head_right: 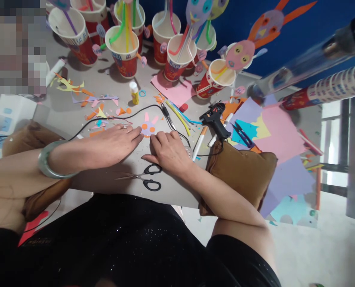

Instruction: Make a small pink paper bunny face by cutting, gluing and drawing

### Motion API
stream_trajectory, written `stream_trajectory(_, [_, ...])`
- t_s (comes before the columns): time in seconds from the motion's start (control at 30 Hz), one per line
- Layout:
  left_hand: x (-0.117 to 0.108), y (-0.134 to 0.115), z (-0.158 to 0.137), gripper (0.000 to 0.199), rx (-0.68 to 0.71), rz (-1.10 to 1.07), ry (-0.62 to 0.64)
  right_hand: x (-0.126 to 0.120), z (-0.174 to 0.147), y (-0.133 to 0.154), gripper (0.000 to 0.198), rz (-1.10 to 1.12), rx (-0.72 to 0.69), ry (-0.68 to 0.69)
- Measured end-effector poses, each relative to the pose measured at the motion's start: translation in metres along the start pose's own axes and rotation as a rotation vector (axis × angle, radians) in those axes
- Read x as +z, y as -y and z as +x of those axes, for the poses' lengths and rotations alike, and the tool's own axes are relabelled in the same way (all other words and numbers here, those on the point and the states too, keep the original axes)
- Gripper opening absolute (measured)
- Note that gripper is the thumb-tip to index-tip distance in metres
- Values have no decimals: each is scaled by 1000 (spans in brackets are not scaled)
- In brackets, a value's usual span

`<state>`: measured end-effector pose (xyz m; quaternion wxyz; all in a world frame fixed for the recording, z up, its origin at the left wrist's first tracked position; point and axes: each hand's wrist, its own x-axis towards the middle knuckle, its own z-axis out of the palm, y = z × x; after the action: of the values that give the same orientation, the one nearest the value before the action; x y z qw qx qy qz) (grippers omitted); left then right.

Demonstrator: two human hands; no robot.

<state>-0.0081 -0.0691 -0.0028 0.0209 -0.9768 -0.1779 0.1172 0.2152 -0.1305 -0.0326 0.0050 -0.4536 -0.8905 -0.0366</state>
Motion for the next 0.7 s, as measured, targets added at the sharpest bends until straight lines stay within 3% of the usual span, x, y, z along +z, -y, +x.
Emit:
stream_trajectory(0.13, [-3, 0, 3, 34, -2, -9, 7, 1, 0, -2, 69, 40, 35, 22])
stream_trajectory(0.3, [-14, 0, 4, 35, -35, -42, 112, 2, -1, -7, 78, 96, 86, 41])
stream_trajectory(0.5, [-5, -1, 3, 47, -11, -87, 26, 4, -1, -7, 77, 69, 83, 65])
stream_trajectory(0.7, [-5, -4, 4, 47, -11, -78, 37, 6, -2, -8, 78, 26, 61, 63])
